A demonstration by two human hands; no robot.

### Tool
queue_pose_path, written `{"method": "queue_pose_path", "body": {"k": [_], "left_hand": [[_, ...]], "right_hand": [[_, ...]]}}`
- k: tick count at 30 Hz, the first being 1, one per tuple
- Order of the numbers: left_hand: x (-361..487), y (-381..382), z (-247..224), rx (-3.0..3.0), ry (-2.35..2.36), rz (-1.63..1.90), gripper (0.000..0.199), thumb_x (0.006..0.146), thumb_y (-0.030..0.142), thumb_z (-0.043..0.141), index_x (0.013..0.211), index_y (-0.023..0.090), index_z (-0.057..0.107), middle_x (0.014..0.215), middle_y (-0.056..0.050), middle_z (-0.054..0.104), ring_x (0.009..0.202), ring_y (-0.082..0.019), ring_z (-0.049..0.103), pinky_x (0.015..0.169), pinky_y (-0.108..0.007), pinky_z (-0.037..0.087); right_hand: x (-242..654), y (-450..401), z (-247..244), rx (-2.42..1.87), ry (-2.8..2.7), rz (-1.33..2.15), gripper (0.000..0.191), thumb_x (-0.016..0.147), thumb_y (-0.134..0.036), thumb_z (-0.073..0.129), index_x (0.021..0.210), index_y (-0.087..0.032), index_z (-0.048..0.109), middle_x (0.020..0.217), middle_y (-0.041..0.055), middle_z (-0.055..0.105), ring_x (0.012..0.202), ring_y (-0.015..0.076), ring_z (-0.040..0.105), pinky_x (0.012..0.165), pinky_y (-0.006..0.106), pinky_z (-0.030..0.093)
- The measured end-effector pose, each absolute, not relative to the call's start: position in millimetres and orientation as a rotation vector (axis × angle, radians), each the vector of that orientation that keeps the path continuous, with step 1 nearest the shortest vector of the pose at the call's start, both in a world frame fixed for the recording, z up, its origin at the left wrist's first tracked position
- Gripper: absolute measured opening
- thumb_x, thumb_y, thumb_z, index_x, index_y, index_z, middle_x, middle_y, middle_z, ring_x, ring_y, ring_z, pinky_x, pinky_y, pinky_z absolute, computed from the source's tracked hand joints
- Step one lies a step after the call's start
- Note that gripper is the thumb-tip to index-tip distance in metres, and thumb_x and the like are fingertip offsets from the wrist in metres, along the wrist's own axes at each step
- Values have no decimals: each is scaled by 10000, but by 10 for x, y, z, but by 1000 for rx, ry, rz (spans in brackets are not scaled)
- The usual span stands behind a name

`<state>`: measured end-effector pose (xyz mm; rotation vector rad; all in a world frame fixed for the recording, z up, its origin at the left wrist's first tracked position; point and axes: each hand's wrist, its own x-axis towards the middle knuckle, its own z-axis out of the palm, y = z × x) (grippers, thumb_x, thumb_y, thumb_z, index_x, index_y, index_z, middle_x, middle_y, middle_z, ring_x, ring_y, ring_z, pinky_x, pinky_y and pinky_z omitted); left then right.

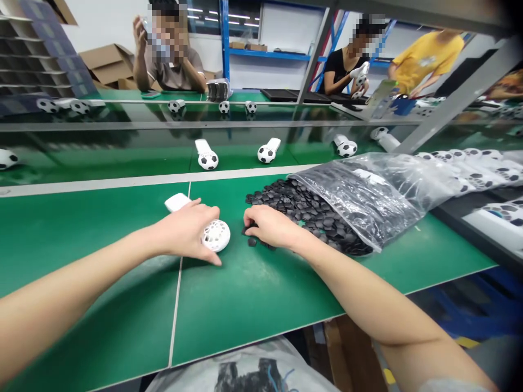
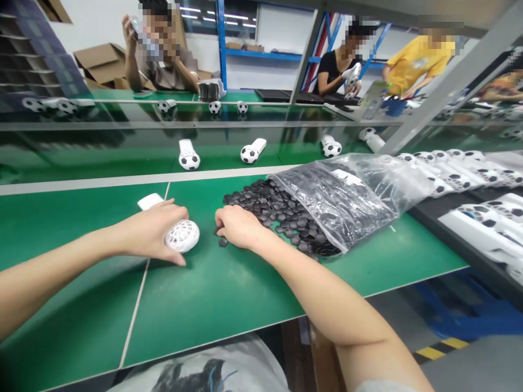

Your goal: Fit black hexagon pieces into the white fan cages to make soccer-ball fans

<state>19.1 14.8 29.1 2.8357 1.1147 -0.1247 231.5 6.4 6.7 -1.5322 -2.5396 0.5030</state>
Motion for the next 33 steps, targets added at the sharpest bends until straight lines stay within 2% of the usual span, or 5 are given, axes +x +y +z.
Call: {"method": "queue_pose_path", "body": {"k": [3, 9, 21, 27, 33], "left_hand": [[296, 55, 232, 2679, 1452, -64, 834, 542, 818, 460, 998, 123, 527, 864, -128, 628, 819, -323, 585, 757, -440, 424], [327, -22, 221, 2533, 1523, -93, 992, 559, 748, 527, 1334, 167, 312, 1244, -140, 525, 1055, -341, 529, 854, -419, 402], [167, 53, 192, 2384, 1651, 41, 829, 652, 711, 474, 1296, 197, 376, 1263, -94, 502, 1074, -311, 515, 835, -385, 444], [142, 63, 210, 2408, 1525, -15, 812, 700, 622, 503, 1365, 216, 272, 1316, -94, 452, 1129, -305, 481, 853, -357, 431], [192, 29, 160, 2389, 1551, 43, 784, 729, 613, 476, 1368, 215, 259, 1307, -105, 458, 1092, -297, 506, 841, -376, 438]], "right_hand": [[2336, 61, 32, -1483, -2472, 590, 89, 725, -183, 641, 729, -179, 552, 750, -6, 609, 688, 112, 541, 588, 199, 356], [2348, 47, -11, -1387, -2384, 737, 90, 729, -109, 591, 736, -177, 533, 637, -37, 592, 590, 87, 525, 538, 185, 338], [2269, -11, -29, -1301, -2503, 489, 189, 779, -292, 633, 945, -204, 643, 902, 34, 595, 843, 152, 545, 718, 248, 410], [2153, -86, -65, -1377, -2700, 158, 157, 867, -172, 483, 856, -149, 637, 777, 67, 588, 795, 191, 544, 680, 284, 396], [2314, -12, -20, -1388, -2507, 378, 192, 843, -88, 468, 953, -146, 614, 892, 78, 598, 828, 165, 555, 723, 263, 406]]}}
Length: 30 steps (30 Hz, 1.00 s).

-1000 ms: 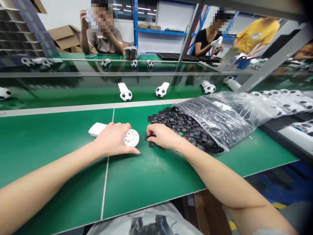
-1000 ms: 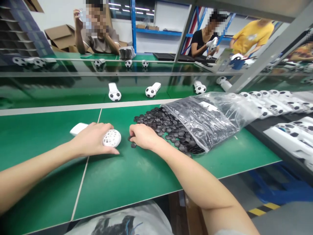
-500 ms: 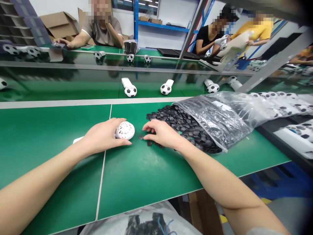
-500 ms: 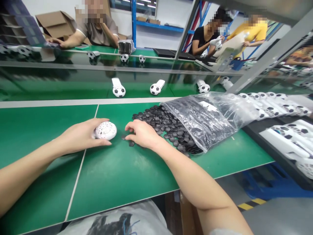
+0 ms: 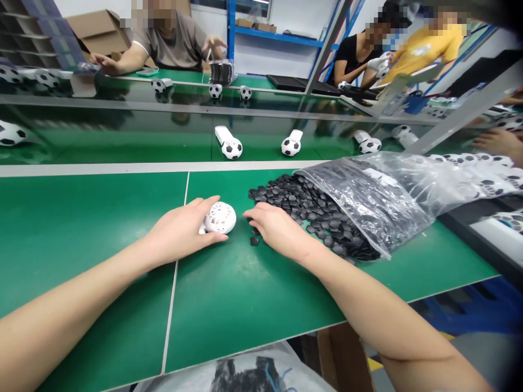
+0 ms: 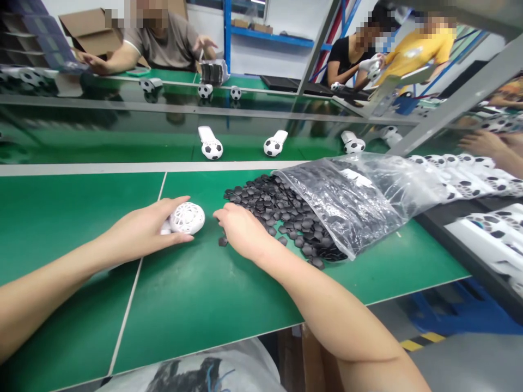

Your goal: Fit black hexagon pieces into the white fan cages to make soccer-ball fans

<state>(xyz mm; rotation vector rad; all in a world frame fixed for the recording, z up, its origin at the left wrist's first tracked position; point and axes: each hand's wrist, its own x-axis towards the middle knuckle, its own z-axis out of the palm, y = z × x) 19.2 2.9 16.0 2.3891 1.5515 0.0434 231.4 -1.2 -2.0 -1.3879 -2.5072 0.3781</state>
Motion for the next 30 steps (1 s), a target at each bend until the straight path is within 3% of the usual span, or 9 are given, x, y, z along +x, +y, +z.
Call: {"method": "queue_pose_path", "body": {"k": [5, 9, 14, 22, 26, 30], "left_hand": [[254, -17, 139, 2387, 1594, 66, 765, 732, 612, 472, 1358, 220, 273, 1304, -103, 460, 1098, -307, 502, 842, -386, 436], [270, -36, 128, 2413, 1607, 95, 756, 738, 611, 461, 1353, 210, 280, 1285, -103, 473, 1096, -305, 504, 855, -386, 429], [289, -46, 143, 2416, 1595, 90, 789, 704, 644, 477, 1343, 217, 298, 1271, -88, 488, 1068, -304, 524, 843, -390, 438], [293, -56, 162, 2373, 1594, 134, 686, 707, 636, 462, 1272, 254, 389, 1224, -56, 532, 1032, -287, 549, 782, -346, 454], [282, -35, 151, 2359, 1571, 173, 665, 689, 630, 488, 1240, 264, 415, 1219, -51, 534, 1034, -279, 544, 778, -336, 451], [272, -11, 138, 2348, 1525, 204, 614, 686, 620, 507, 1180, 261, 445, 1132, -47, 576, 951, -265, 573, 700, -326, 458]], "right_hand": [[2290, -71, 97, -1275, -2216, 553, 106, 846, -151, 496, 883, -179, 592, 836, 13, 623, 767, 129, 565, 709, 242, 425], [2201, -140, 85, -1127, -2173, 569, 60, 818, -184, 560, 795, -189, 615, 844, 17, 615, 832, 139, 559, 764, 257, 424], [2121, -170, 7, -1053, -2153, 706, 63, 815, -178, 568, 775, -184, 616, 777, -1, 614, 766, 121, 561, 746, 240, 426], [2086, -175, -25, -1088, -2091, 652, 39, 756, -184, 608, 734, -186, 575, 934, 31, 508, 954, 163, 509, 861, 318, 409], [2090, -156, -58, -1183, -2006, 745, 207, 707, -233, 641, 852, -194, 499, 1155, 77, 480, 1104, 201, 456, 865, 347, 421], [2073, -143, -118, -1209, -1912, 978, 388, 709, -255, 630, 1016, -201, 399, 1216, 97, 483, 1055, 191, 520, 816, 331, 454]]}}
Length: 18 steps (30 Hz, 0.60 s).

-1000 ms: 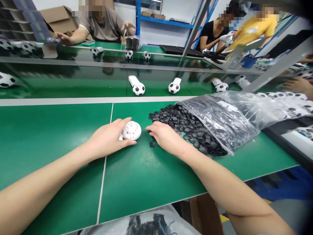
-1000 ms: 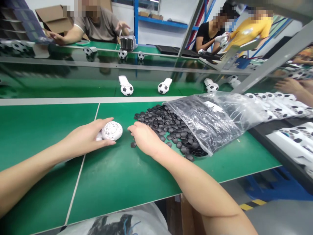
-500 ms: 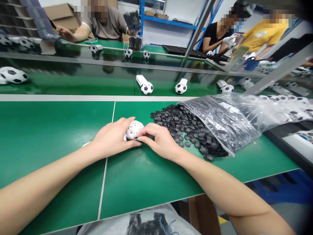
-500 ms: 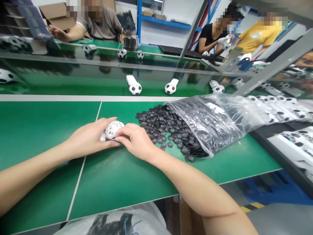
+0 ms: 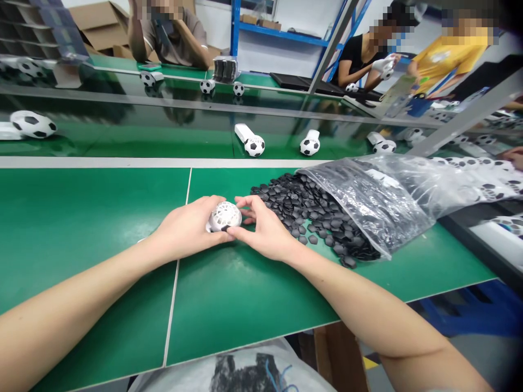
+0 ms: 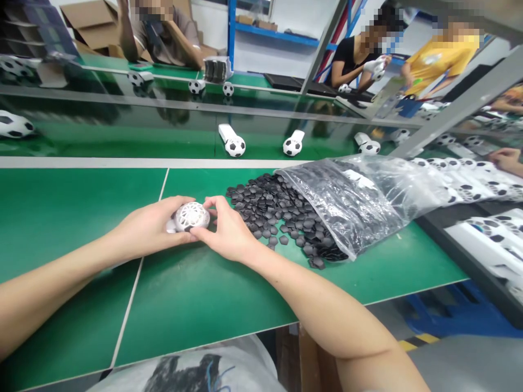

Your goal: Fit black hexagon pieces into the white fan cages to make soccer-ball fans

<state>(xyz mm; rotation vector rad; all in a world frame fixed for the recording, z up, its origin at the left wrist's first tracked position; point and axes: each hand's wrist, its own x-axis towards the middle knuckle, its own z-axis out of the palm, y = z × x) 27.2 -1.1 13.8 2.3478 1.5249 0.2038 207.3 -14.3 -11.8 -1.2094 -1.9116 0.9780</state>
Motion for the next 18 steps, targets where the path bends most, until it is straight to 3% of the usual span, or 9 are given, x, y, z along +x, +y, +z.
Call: {"method": "queue_pose_path", "body": {"k": [7, 13, 18], "left_hand": [[267, 2, 125, 2306, 1481, 243, 587, 682, 601, 531, 1161, 271, 451, 1125, -27, 575, 924, -245, 579, 704, -315, 455], [202, 63, 93, 2371, 1385, 177, 670, 641, 454, 604, 1254, 284, 395, 1245, -2, 525, 1050, -249, 535, 821, -313, 436], [179, 58, 114, 2580, 1346, 109, 601, 719, 269, 498, 1306, 272, 372, 1215, -32, 545, 1081, -258, 477, 868, -370, 381]], "right_hand": [[2117, -90, -61, -1211, -1966, 983, 363, 734, -270, 621, 1024, -192, 418, 1054, 57, 576, 929, 177, 575, 709, 288, 458], [2455, -1, 152, -1394, -2401, 739, 125, 697, -277, 690, 755, -194, 615, 813, 3, 562, 726, 128, 538, 644, 243, 411], [2473, -2, 93, -1419, -2566, 681, 127, 684, -254, 710, 795, -225, 655, 843, 11, 551, 818, 154, 530, 672, 240, 396]]}}
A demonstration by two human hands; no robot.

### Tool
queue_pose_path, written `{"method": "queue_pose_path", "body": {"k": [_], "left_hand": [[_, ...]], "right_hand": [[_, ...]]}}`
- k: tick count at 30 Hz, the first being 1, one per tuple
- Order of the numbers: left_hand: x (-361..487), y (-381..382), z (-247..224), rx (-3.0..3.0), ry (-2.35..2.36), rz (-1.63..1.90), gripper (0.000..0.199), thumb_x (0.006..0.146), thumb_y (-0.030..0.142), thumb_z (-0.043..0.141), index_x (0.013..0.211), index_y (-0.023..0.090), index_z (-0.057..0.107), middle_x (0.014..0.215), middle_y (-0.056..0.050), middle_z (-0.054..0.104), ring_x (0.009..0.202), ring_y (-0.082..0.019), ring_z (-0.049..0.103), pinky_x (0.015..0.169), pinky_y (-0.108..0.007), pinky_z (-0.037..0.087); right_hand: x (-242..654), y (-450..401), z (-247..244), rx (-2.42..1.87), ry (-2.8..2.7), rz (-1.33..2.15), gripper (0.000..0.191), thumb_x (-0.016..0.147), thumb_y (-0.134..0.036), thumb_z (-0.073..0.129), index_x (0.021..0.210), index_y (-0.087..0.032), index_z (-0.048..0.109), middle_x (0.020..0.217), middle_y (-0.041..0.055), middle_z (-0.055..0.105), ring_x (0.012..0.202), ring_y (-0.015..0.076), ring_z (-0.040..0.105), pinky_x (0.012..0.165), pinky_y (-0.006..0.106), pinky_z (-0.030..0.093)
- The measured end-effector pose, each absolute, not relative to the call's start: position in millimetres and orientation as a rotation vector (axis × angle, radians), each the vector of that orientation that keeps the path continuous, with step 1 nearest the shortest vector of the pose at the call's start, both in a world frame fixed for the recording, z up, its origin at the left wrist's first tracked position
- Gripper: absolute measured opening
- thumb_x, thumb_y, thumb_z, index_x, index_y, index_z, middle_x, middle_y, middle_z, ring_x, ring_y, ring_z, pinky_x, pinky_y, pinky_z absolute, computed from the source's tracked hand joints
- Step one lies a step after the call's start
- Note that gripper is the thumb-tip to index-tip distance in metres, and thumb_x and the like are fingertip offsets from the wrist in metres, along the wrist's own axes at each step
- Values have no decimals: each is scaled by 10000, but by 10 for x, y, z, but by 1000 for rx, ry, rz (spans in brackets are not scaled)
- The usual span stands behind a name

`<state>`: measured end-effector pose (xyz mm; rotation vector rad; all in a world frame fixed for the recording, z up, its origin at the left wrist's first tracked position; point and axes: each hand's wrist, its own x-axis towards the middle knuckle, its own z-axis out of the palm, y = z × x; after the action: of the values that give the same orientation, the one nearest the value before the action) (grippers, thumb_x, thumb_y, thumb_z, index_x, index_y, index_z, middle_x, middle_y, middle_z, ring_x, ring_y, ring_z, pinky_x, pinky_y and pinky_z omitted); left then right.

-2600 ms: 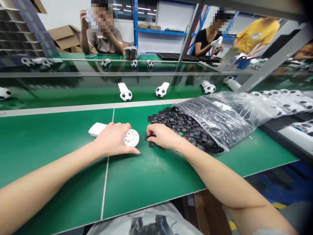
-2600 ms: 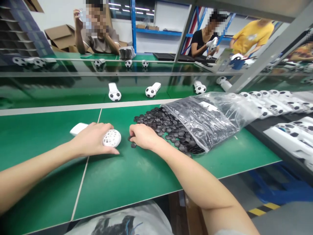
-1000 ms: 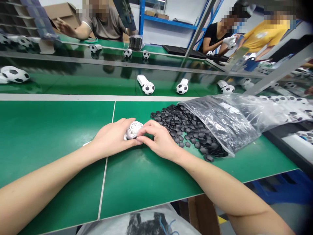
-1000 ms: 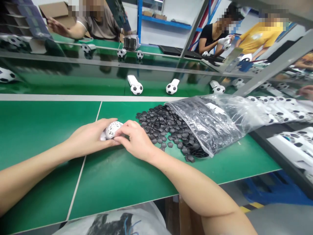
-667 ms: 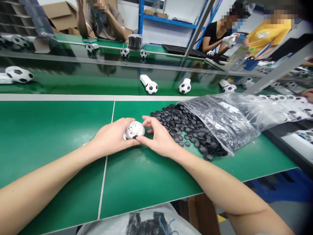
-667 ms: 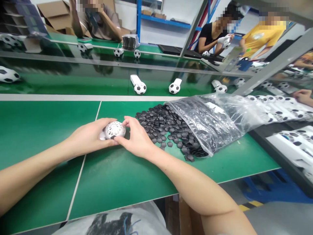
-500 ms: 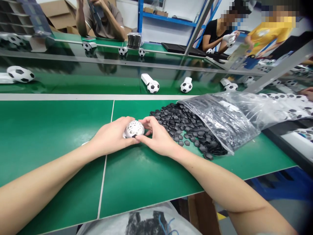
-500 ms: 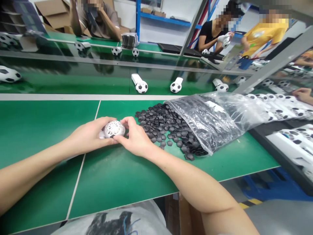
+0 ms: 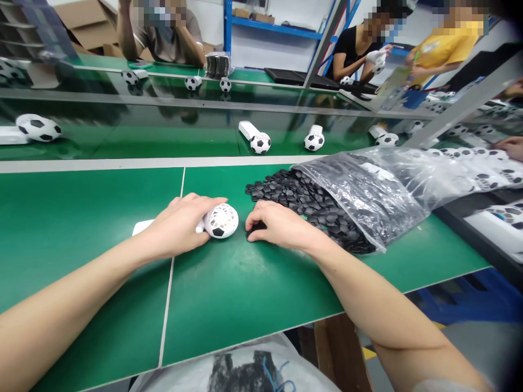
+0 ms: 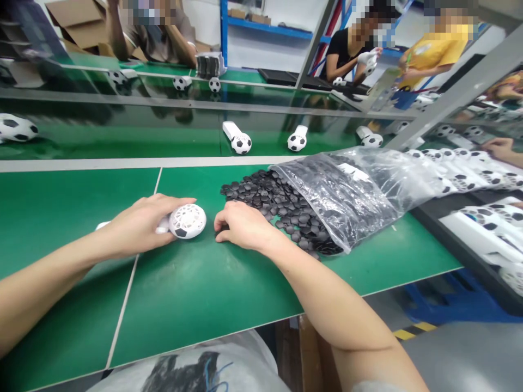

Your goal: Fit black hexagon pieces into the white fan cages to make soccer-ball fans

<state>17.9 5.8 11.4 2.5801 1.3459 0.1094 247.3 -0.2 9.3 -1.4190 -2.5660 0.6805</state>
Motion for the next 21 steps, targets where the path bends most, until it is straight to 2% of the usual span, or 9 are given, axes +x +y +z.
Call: {"method": "queue_pose_path", "body": {"k": [4, 7, 11, 13, 15, 21], "left_hand": [[183, 29, 125, 2684, 1327, 161, 604, 733, 140, 424, 1320, 263, 359, 1174, -41, 559, 1075, -257, 437, 889, -415, 334], [185, 31, 110, 2707, 1269, 215, 608, 729, 76, 375, 1307, 264, 381, 1150, -38, 569, 1063, -240, 442, 910, -416, 314], [190, 54, 91, 2711, 1232, 245, 606, 727, 68, 376, 1300, 266, 392, 1140, -42, 569, 1061, -234, 453, 913, -402, 317], [194, 63, 88, 2718, 1236, 250, 589, 737, 84, 386, 1299, 260, 393, 1138, -45, 571, 1058, -236, 456, 919, -407, 314], [196, 65, 88, 2723, 1250, 246, 572, 747, 102, 394, 1299, 253, 394, 1134, -46, 576, 1055, -239, 458, 924, -417, 310], [188, 24, 108, 2691, 1257, 235, 572, 745, 212, 474, 1306, 258, 373, 1209, -42, 543, 1098, -258, 443, 945, -434, 303]], "right_hand": [[2420, -32, 96, -1328, -2544, 781, 50, 722, -171, 659, 742, -190, 618, 764, -8, 570, 726, 119, 534, 647, 226, 388], [2400, -65, 137, -1242, -2373, 924, 73, 776, -151, 588, 831, -197, 601, 675, -44, 569, 615, 84, 527, 614, 211, 393], [2368, -76, 142, -1190, -2107, 1087, 154, 851, -188, 473, 916, -190, 612, 690, -33, 591, 572, 73, 546, 611, 216, 429], [2353, -71, 127, -1186, -2032, 1132, 171, 845, -195, 483, 945, -175, 620, 718, -14, 611, 593, 83, 566, 610, 222, 445], [2344, -65, 115, -1146, -2028, 1083, 177, 829, -177, 512, 964, -169, 626, 772, 1, 620, 624, 88, 574, 630, 227, 456], [2348, -50, 95, -1083, -2119, 532, 130, 838, -203, 536, 844, -179, 663, 800, 22, 568, 800, 126, 552, 756, 251, 435]]}}
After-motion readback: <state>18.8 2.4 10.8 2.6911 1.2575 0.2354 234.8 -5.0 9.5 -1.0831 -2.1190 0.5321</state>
